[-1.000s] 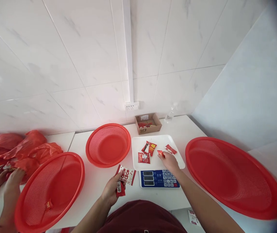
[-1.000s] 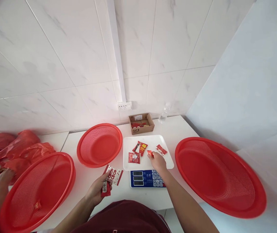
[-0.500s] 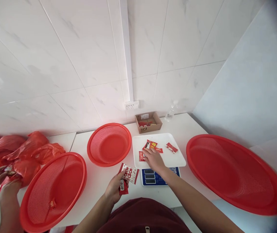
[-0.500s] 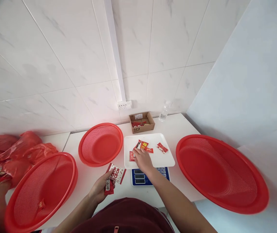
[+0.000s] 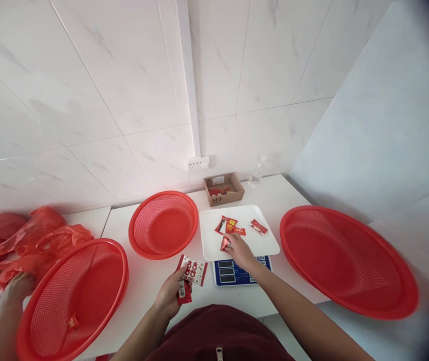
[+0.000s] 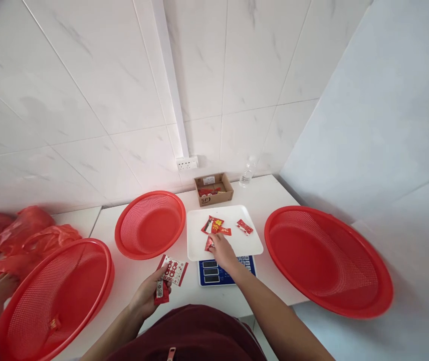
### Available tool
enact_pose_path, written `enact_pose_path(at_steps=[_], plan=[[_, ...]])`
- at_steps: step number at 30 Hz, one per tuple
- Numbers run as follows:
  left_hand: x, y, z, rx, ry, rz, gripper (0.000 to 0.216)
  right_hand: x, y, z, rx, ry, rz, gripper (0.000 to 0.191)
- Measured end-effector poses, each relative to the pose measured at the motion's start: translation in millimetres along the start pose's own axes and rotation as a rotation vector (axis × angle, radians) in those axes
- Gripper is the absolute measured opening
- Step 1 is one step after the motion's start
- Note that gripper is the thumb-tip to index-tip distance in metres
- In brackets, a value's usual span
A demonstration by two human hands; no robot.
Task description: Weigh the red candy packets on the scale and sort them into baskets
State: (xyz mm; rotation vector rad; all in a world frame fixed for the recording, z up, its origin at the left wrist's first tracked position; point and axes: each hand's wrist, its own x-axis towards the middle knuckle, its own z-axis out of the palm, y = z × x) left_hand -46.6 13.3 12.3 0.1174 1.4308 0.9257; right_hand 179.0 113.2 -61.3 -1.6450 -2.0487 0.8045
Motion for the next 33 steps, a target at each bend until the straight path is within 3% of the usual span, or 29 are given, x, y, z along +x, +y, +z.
enact_pose_path(at_steps=[4,7,9,14,16,19,23,25,29,33], plan=[[1,3,7,0.023,-0.052,0.032,0.027,-3,31,-20,0.05,0.239,0.06,0.039],[0,7,17,0.063,-0.128,0.09,0.032,-10,30,-38,0.001,0.371,0.08,0.036],[0,9,27,0.093,-0.192,0.137,0.034,-19,14,-46,0.125,0.304,0.099,0.037],[-4,11,53,0.188,-0.342,0.199,0.037,-48,-46,-50,0.685,-0.267,0.128,0.046],[-5,9,59,0.236,-0.399,0.2,0.037,-56,-60,-48,0.712,-0.348,0.107,0.043],[-6,7,59,0.25,-0.41,0.146,0.034,-60,-59,-45,0.596,-0.287,0.137,0.037],[-5,7,47,0.089,-0.295,-0.045,0.025,-58,-34,-42,0.463,-0.176,0.223,0.034],[-3,7,39,0.018,-0.281,-0.103,0.031,-56,-22,-42,0.41,-0.143,0.268,0.033],[-1,8,29,-0.017,-0.302,-0.091,0.056,-53,-8,-46,0.402,-0.082,0.291,0.032],[-5,9,29,-0.042,-0.347,-0.06,0.061,-46,-7,-55,0.442,0.013,0.312,0.031]])
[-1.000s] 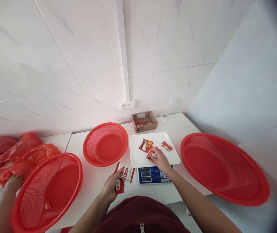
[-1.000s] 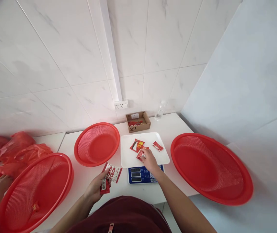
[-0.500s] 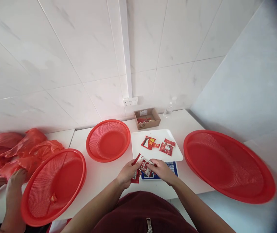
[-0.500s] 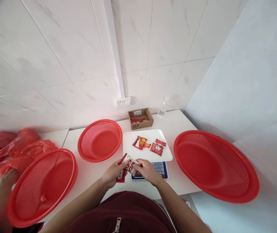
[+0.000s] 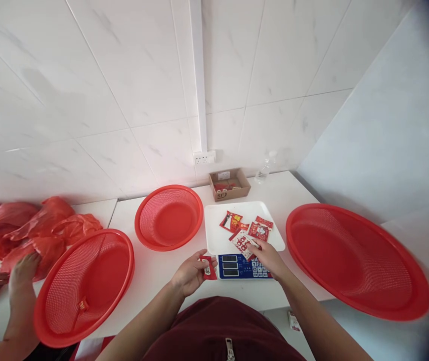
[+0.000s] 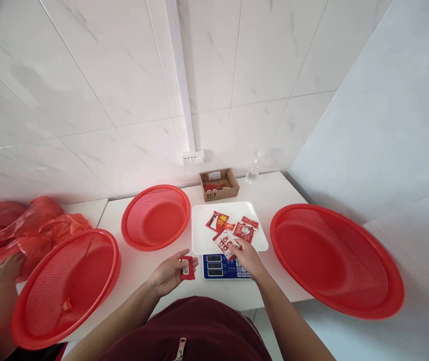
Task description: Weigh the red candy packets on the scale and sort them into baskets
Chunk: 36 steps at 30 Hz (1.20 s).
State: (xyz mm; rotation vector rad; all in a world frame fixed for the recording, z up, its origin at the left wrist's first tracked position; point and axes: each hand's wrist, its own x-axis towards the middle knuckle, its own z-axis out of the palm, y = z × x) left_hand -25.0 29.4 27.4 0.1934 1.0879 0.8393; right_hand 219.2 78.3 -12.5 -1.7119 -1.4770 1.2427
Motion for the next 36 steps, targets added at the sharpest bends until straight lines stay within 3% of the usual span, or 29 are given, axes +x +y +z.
enact_pose_path(at_steps=[3,8,15,25,28,32,36], plan=[[-4,1,1,0.015,-0.034,0.011,0.053,2,-4,-4,-0.014,0.042,0.017,0.03],[-8,0,-3,0.043,-0.08,0.047,0.035,-5,0,-6,0.017,-0.043,0.01,0.03],[-19,0,-13,0.157,-0.034,0.241,0.043,-13,4,-7,0.121,-0.077,0.166,0.033],[-22,6,-13,0.218,-0.033,0.217,0.043,-2,4,6,0.193,-0.183,0.154,0.037],[-20,4,-14,0.225,-0.019,0.213,0.042,18,8,9,-0.007,-0.05,0.013,0.038],[-16,1,-17,0.22,0.013,0.204,0.043,46,14,9,-0.531,0.197,-0.2,0.038],[-17,-2,-22,0.219,0.016,0.201,0.044,63,14,10,-0.826,0.189,-0.275,0.036]])
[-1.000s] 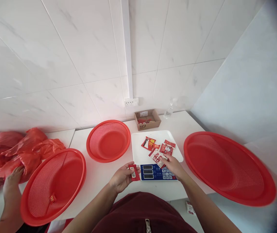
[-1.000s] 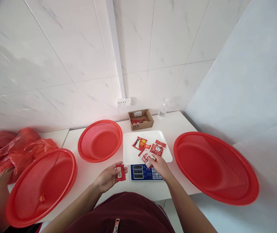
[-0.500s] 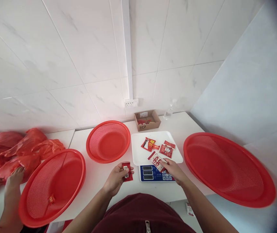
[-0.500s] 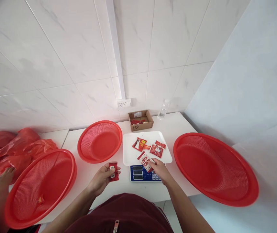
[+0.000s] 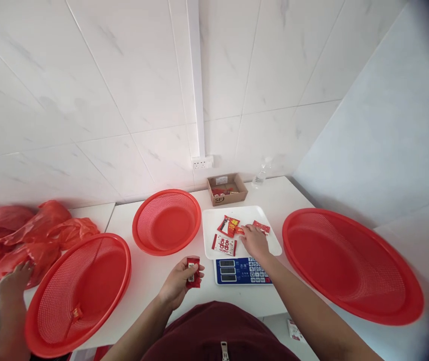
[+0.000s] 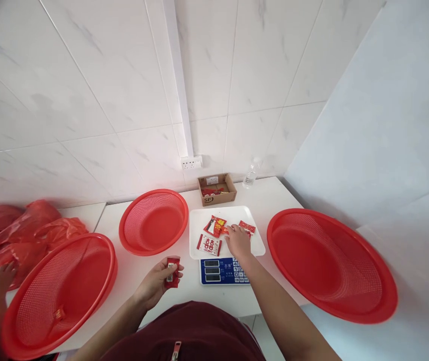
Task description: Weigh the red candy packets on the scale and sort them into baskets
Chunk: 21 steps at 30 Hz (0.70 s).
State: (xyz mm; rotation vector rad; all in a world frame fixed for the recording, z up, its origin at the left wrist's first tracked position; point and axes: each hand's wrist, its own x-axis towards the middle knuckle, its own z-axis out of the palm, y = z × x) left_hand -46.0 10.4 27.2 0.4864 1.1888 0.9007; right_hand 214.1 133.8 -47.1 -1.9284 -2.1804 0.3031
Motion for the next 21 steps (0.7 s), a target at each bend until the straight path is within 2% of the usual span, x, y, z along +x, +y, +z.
enact_pose_path(at_steps=[4,7,10,13,15,17,21], plan=[[-4,-2,-5,-0.004,0.004,0.004,0.045,7,-3,3,-0.013,-0.045,-0.046,0.032],[-5,-1,-7,-0.005,0.011,0.002,0.044,10,-7,1,0.135,-0.006,0.004,0.03],[-6,1,-5,-0.017,-0.005,0.004,0.046,4,-18,-7,0.554,-0.012,0.151,0.029],[-6,5,4,-0.027,-0.041,0.013,0.051,-16,-38,-22,1.161,-0.221,0.269,0.032],[-5,8,13,-0.005,-0.066,0.004,0.053,-35,-54,-34,1.403,-0.389,0.275,0.037],[-4,11,23,0.067,-0.092,-0.013,0.052,-56,-68,-44,1.406,-0.483,0.228,0.041],[-1,8,38,0.325,-0.156,-0.036,0.047,-87,-89,-51,1.17,-0.465,0.063,0.042]])
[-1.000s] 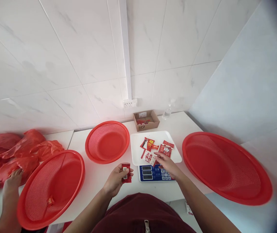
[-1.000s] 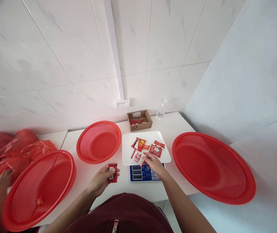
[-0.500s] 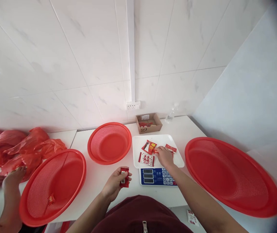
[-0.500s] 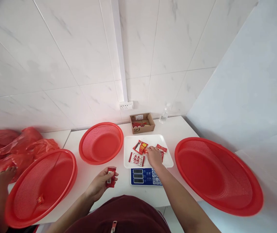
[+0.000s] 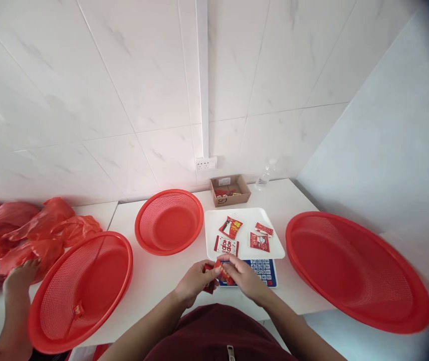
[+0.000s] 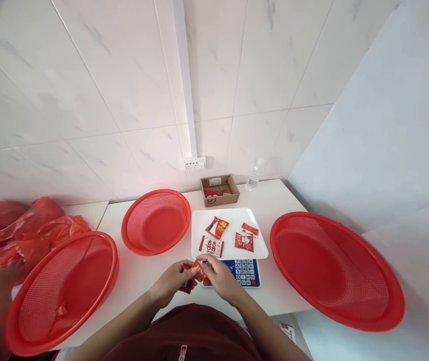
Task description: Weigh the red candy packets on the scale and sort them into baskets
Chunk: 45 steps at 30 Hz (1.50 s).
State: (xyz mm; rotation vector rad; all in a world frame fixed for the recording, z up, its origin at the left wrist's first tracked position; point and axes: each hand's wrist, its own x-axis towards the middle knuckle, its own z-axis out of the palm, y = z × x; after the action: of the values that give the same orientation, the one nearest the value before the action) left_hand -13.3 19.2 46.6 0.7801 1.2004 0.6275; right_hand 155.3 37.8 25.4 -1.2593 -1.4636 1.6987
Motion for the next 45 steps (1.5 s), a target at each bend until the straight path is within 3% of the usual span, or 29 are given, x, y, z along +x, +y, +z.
enact_pose_path(at_steps=[7,16,34,39,45], plan=[[5,-8,8,0.078,0.046,0.047,0.042,-16,16,14,-0.079,0.036,0.047,0.049],[-3,-3,8,0.035,-0.097,0.016,0.043,-21,7,27,-0.109,0.055,-0.01,0.062],[-24,-19,-54,0.079,-0.206,0.007,0.053,-15,1,96,-0.027,0.117,0.008,0.059],[-23,-18,-50,0.113,-0.244,-0.043,0.053,-25,6,97,-0.067,0.211,0.03,0.059],[-22,-10,-29,0.131,-0.337,-0.067,0.061,-37,0,77,-0.044,0.121,-0.011,0.06]])
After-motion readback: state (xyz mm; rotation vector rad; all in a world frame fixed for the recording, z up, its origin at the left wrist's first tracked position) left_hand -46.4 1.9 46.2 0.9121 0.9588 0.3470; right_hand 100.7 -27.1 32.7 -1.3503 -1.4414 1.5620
